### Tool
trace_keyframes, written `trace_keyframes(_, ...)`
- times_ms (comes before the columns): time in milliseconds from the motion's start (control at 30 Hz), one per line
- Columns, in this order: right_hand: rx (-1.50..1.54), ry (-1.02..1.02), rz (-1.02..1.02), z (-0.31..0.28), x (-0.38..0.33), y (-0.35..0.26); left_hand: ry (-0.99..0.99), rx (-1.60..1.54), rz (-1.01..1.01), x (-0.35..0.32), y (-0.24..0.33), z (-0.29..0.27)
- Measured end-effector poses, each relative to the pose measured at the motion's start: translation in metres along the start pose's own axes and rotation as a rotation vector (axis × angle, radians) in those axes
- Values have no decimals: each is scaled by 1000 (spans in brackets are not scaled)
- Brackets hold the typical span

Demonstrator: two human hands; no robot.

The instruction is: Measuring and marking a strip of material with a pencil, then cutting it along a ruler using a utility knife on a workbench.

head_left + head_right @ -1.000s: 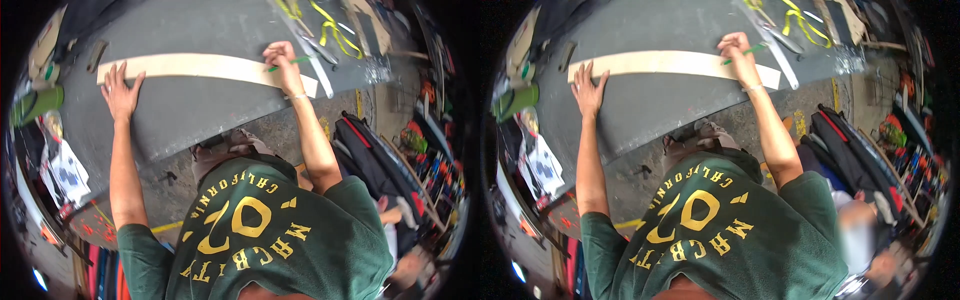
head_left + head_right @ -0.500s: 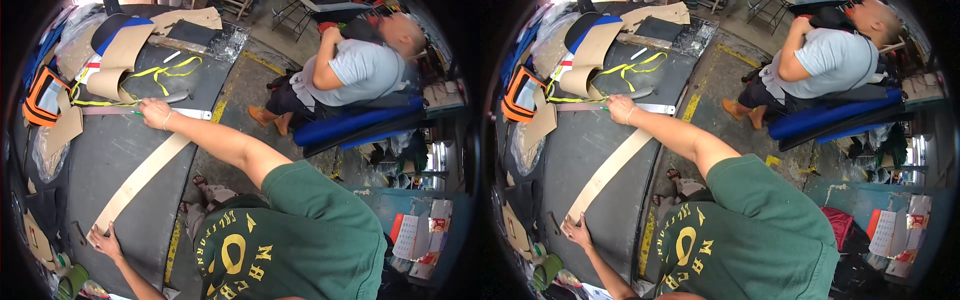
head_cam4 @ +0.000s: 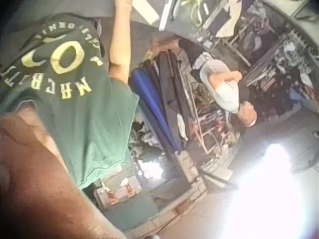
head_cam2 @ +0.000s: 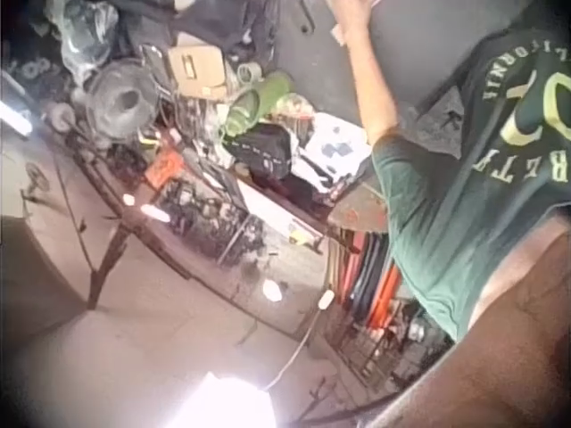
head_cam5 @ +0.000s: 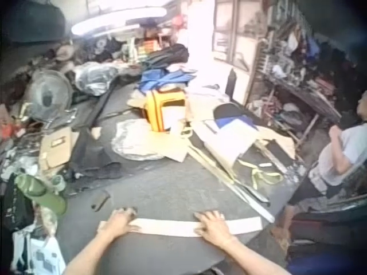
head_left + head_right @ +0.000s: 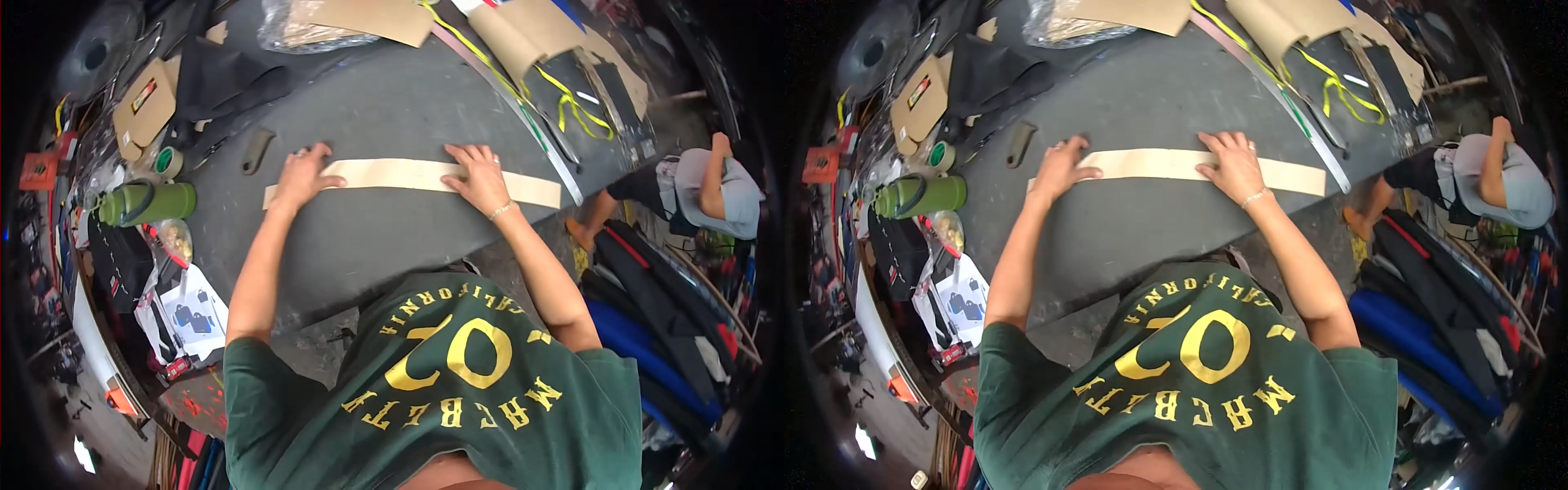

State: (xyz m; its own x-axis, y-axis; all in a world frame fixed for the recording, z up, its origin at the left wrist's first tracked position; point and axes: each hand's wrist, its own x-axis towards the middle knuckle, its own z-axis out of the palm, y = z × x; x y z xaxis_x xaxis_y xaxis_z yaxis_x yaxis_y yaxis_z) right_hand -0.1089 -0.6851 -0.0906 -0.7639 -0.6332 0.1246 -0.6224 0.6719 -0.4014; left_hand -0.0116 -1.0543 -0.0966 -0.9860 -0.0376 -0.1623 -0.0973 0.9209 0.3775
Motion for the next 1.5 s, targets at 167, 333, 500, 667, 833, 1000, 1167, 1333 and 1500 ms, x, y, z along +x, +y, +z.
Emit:
trace_keyframes(167, 21, -111, 116, 14, 19, -5, -102, -40, 243, 37, -14, -15)
trace_keyframes(333, 172, 131, -43, 23, 64, -46, 114, 57, 325, 125, -31, -60)
trace_keyframes(500, 13, -4, -15, 65, 138, -69, -138, 230, 170, 175, -17, -100)
trace_keyframes(667, -7, -223, 19, 32, 136, -33, 424, 265, 29, 122, -79, -78)
trace_keyframes(833, 224, -240, 108, 43, 122, -20, 274, 58, -576, 23, -123, -31)
trace_keyframes(1000, 107, -211, 108, 48, 126, -32, 469, 110, -253, -18, -137, -11)
trace_keyframes(1167, 95, -180, 142, 28, 124, -33, 499, -169, -88, 7, -63, -26)
trace_keyframes(1333, 50, -313, 296, 29, 133, -30, 437, -110, 201, 83, 4, -17)
trace_keyframes(1500, -95, 121, 118, 52, 116, -34, 454, 11, 240, 152, -28, 35)
